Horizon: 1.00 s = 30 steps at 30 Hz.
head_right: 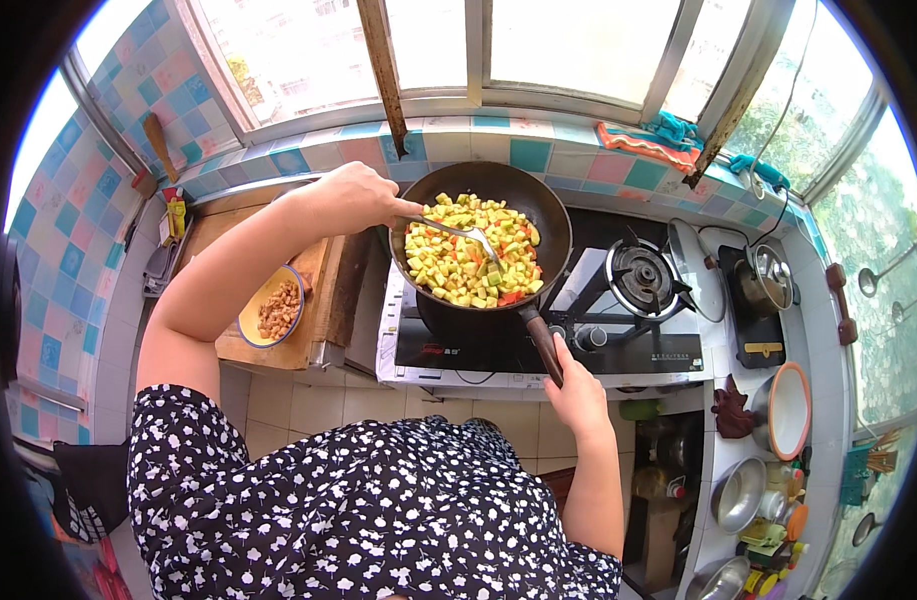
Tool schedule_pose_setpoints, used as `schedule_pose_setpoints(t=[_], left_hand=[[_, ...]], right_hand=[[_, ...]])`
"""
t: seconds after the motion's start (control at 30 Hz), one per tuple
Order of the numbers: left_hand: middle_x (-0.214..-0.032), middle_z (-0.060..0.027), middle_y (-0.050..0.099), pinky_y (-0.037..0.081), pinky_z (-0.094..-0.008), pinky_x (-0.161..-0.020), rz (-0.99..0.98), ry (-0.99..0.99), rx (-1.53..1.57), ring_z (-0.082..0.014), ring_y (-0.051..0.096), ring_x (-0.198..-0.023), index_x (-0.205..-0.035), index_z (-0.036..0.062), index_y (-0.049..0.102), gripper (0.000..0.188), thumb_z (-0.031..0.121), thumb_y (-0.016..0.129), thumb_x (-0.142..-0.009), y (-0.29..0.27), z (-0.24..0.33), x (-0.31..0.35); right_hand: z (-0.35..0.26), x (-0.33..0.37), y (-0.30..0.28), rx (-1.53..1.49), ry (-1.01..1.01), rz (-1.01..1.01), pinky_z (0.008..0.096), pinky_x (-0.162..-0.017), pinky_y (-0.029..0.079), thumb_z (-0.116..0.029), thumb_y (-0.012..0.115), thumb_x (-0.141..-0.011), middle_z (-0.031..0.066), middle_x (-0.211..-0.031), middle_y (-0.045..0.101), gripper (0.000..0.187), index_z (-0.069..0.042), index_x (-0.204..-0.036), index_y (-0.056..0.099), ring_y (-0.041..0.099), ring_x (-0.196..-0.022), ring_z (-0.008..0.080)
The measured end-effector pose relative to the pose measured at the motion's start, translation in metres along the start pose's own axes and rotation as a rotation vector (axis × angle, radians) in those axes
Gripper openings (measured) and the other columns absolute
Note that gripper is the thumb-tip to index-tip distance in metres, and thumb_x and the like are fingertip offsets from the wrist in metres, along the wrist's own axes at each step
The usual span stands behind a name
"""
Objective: The person stir-fries diced tomatoes and green vegetables in a wok on a gas stove. They add the green vegetables to the wok and continuously stir the mixture with a spatula to ensure even cooking.
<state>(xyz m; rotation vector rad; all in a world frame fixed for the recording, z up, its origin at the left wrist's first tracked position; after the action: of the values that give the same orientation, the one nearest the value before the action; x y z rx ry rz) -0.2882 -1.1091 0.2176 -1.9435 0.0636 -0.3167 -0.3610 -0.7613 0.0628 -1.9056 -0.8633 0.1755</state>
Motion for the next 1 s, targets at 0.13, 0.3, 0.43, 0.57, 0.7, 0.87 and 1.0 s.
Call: schedule_pose_setpoints(t=[0.13, 0.3, 0.43, 0.57, 0.7, 0.87, 1.0], left_hand=[[-0.084, -0.0069, 0.064, 0.051, -0.0354, -0.066, 0.026, -0.126, 0.083, -0.0234, 0.066, -0.075, -0.124, 0.0237, 0.064, 0.037, 0.029, 0.063, -0.088, -0.012, -0.017, 0.053], [-0.091, -0.0043, 0.071, 0.053, -0.0351, -0.075, -0.153, -0.198, -0.041, -0.0232, 0.068, -0.087, -0.113, 0.0229, 0.07, 0.032, 0.021, 0.068, -0.081, -0.038, -0.012, 0.071], [-0.08, -0.0018, 0.07, 0.054, -0.0358, -0.067, -0.096, -0.209, -0.105, -0.0225, 0.069, -0.081, -0.093, 0.0225, 0.073, 0.015, 0.021, 0.069, -0.079, 0.008, -0.003, 0.05], [-0.074, -0.0065, 0.065, 0.052, -0.0362, -0.06, -0.031, -0.26, -0.086, -0.0246, 0.068, -0.076, -0.107, 0.0215, 0.069, 0.023, 0.026, 0.066, -0.084, 0.044, 0.001, 0.025], [-0.081, -0.0057, 0.065, 0.052, -0.0344, -0.065, 0.002, -0.23, -0.071, -0.0235, 0.068, -0.08, -0.114, 0.024, 0.068, 0.032, 0.023, 0.067, -0.082, 0.016, -0.018, 0.035], [-0.087, -0.0028, 0.063, 0.052, -0.0318, -0.067, -0.167, -0.168, -0.313, -0.0191, 0.067, -0.084, -0.11, 0.0253, 0.067, 0.026, 0.018, 0.058, -0.087, 0.007, -0.018, 0.017], [-0.087, -0.0041, 0.063, 0.052, -0.0349, -0.067, 0.018, -0.207, -0.343, -0.0216, 0.068, -0.083, -0.107, 0.023, 0.067, 0.021, 0.022, 0.06, -0.088, 0.047, -0.011, -0.008]], right_hand=[[0.002, -0.001, 0.003, 0.013, -0.045, 0.011, 0.0447, -0.088, 0.049, -0.018, 0.066, -0.082, 0.0175, -0.112, 0.064, 0.076, -0.022, -0.149, 0.03, 0.062, -0.101, 0.0371], [0.013, -0.002, 0.005, -0.025, -0.08, 0.033, 0.0432, -0.087, 0.049, -0.015, 0.066, -0.081, 0.0214, -0.109, 0.064, 0.077, -0.019, -0.149, 0.031, 0.062, -0.1, 0.038], [0.009, -0.004, 0.004, -0.039, -0.144, 0.028, 0.0426, -0.085, 0.049, -0.014, 0.067, -0.08, 0.0226, -0.108, 0.064, 0.078, -0.017, -0.149, 0.029, 0.063, -0.099, 0.0381], [0.005, -0.003, 0.003, -0.054, -0.125, -0.009, 0.0428, -0.085, 0.049, -0.014, 0.067, -0.08, 0.023, -0.108, 0.064, 0.079, -0.017, -0.15, 0.029, 0.062, -0.099, 0.0384], [0.008, -0.002, 0.003, -0.039, -0.098, -0.009, 0.0432, -0.088, 0.049, -0.016, 0.068, -0.081, 0.0185, -0.113, 0.063, 0.08, -0.019, -0.15, 0.028, 0.061, -0.103, 0.0366], [0.009, -0.003, 0.003, -0.04, -0.063, -0.02, 0.0434, -0.09, 0.048, -0.018, 0.068, -0.081, 0.0165, -0.116, 0.063, 0.079, -0.02, -0.149, 0.029, 0.061, -0.104, 0.0359], [0.005, -0.001, 0.003, -0.035, -0.084, -0.003, 0.0437, -0.09, 0.049, -0.018, 0.068, -0.081, 0.0164, -0.116, 0.063, 0.078, -0.02, -0.149, 0.03, 0.061, -0.104, 0.0358]])
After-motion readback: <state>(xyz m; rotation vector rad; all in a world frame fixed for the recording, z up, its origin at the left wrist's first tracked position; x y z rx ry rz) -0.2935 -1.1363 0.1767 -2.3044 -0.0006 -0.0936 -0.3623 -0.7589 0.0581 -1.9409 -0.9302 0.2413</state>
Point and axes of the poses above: each hand's wrist, its own x-axis away from the middle knuckle, its own y-axis out of the palm, z = x × y, the point moved 3 cm from there along -x, towards the middle knuckle
